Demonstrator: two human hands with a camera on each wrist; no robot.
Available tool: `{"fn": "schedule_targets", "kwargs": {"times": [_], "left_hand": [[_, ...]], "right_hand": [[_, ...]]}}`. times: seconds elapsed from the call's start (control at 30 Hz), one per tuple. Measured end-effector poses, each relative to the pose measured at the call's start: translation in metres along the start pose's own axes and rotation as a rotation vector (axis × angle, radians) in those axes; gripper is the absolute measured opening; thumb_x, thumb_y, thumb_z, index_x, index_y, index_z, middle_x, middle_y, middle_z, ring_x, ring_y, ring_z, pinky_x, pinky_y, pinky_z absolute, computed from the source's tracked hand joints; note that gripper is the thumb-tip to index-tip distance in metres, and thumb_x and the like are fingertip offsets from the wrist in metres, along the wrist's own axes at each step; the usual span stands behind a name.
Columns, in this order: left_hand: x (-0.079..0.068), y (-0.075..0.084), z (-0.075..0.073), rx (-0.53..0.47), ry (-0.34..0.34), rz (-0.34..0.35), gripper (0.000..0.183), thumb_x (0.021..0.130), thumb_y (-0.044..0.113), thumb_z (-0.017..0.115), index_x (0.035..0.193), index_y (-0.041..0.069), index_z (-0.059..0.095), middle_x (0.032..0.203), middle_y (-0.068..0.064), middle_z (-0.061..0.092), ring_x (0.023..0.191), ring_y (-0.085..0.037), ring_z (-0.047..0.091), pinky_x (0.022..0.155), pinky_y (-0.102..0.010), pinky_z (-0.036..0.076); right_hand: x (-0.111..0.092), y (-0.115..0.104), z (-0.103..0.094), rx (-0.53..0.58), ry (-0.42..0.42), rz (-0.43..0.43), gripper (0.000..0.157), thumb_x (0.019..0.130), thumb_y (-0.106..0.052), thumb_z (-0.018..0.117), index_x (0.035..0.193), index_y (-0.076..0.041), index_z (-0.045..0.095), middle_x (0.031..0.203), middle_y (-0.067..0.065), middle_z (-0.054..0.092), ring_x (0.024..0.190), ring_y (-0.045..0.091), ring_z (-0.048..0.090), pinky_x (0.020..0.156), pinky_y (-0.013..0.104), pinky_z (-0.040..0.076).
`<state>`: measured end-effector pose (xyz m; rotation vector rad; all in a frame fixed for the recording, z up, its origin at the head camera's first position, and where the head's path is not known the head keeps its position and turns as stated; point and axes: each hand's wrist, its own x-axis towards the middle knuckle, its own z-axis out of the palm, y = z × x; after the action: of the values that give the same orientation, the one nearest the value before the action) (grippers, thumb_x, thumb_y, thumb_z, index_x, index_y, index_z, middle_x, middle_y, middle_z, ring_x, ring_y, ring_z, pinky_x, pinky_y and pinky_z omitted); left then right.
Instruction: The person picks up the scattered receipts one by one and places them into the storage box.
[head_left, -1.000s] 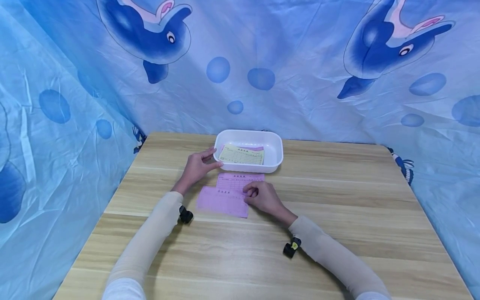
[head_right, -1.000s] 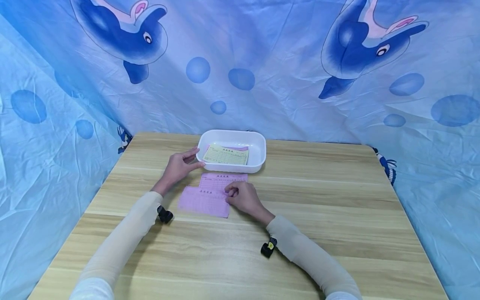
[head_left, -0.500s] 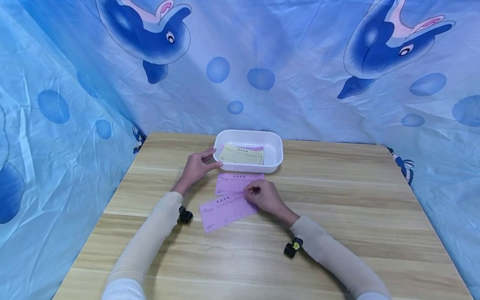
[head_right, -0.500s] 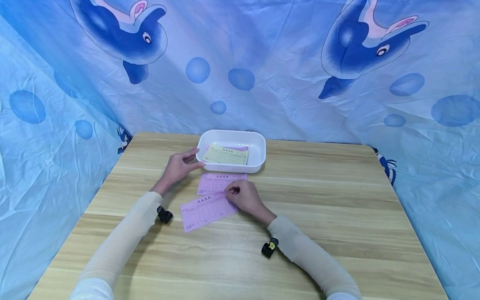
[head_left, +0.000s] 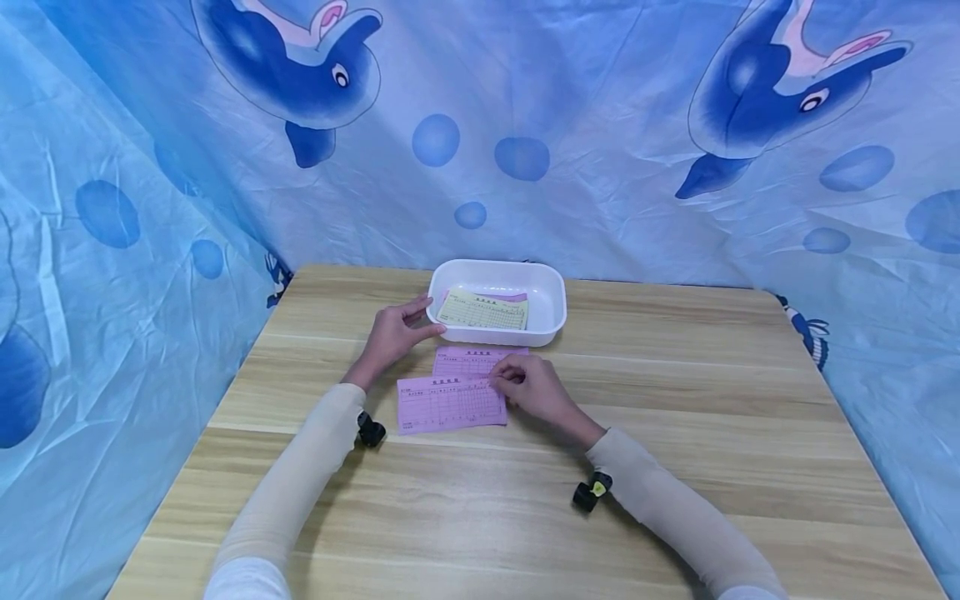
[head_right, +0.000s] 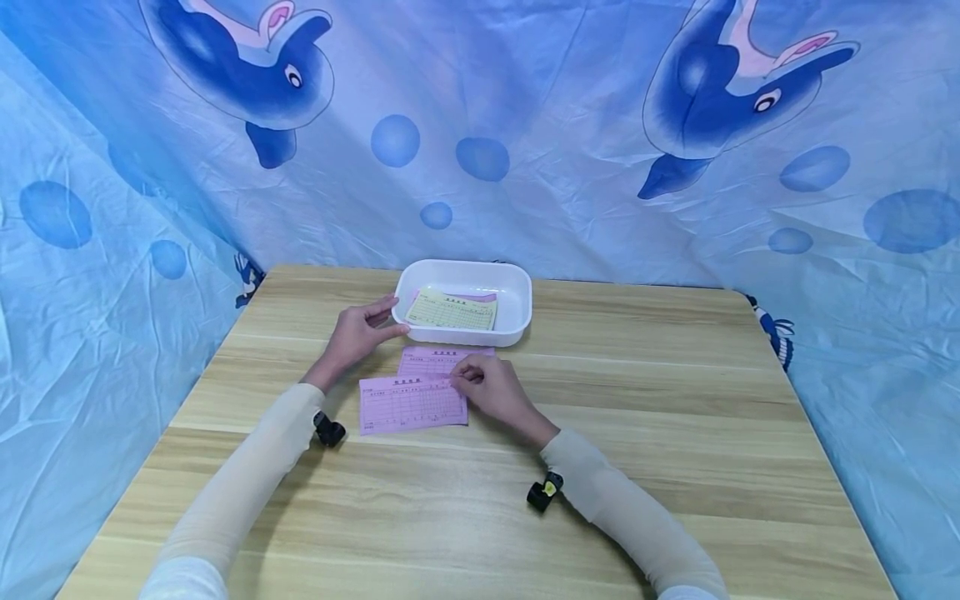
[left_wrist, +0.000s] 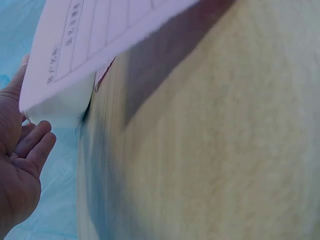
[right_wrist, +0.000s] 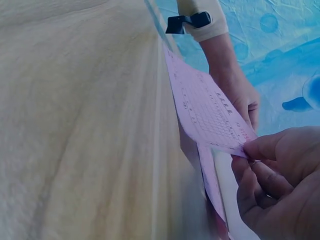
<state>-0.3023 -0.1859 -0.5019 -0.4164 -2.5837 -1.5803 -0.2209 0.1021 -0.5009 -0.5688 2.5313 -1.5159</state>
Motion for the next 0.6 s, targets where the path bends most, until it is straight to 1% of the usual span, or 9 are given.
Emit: {"fn": "schedule_targets", "kwargs": {"times": [0.17, 0.3, 0.4, 0.53, 0.6], "left_hand": [[0.0, 0.001, 0.0, -0.004, -0.002, 0.003, 0.074, 0.082, 0.035, 0.088, 0.141, 0.001, 0.058, 0.152, -0.015, 0.05, 0.129, -0.031, 0.06, 0.103, -0.034, 0.056], [0.001, 0.002, 0.0, -0.006, -0.001, -0.005, 0.075, 0.081, 0.035, 0.088, 0.141, 0.001, 0.058, 0.151, -0.015, 0.05, 0.13, -0.03, 0.06, 0.103, -0.034, 0.056], [0.001, 0.002, 0.0, -0.011, 0.002, -0.012, 0.076, 0.081, 0.035, 0.088, 0.141, 0.001, 0.058, 0.151, -0.016, 0.05, 0.13, -0.03, 0.06, 0.104, -0.035, 0.055], [0.001, 0.002, 0.0, -0.007, 0.0, -0.022, 0.076, 0.081, 0.037, 0.088, 0.141, 0.003, 0.058, 0.152, -0.014, 0.05, 0.132, -0.029, 0.058, 0.105, -0.034, 0.055], [0.0, 0.002, 0.0, 0.004, -0.002, -0.029, 0.077, 0.081, 0.039, 0.087, 0.142, 0.003, 0.058, 0.153, -0.013, 0.049, 0.133, -0.028, 0.058, 0.105, -0.032, 0.054]], "right_hand": [[-0.001, -0.002, -0.006, 0.026, -0.01, 0.037, 0.007, 0.094, -0.008, 0.074, 0.099, -0.012, 0.075, 0.088, 0.0, 0.073, 0.071, 0.026, 0.069, 0.053, 0.032, 0.061], [-0.001, -0.003, -0.013, 0.051, -0.005, 0.057, 0.007, 0.094, -0.012, 0.075, 0.101, -0.014, 0.075, 0.09, 0.001, 0.073, 0.072, 0.032, 0.069, 0.054, 0.043, 0.062], [-0.001, -0.005, -0.019, 0.062, 0.006, 0.042, 0.008, 0.094, -0.011, 0.075, 0.102, -0.011, 0.076, 0.091, 0.003, 0.074, 0.073, 0.031, 0.069, 0.055, 0.045, 0.062], [0.001, -0.006, -0.027, 0.033, 0.035, 0.016, 0.01, 0.093, -0.011, 0.076, 0.103, -0.01, 0.077, 0.093, 0.002, 0.075, 0.08, 0.018, 0.07, 0.063, 0.034, 0.064], [0.001, -0.007, -0.031, 0.023, 0.049, 0.016, 0.01, 0.094, -0.012, 0.076, 0.103, -0.01, 0.077, 0.093, 0.002, 0.075, 0.083, 0.015, 0.07, 0.068, 0.03, 0.063]]}}
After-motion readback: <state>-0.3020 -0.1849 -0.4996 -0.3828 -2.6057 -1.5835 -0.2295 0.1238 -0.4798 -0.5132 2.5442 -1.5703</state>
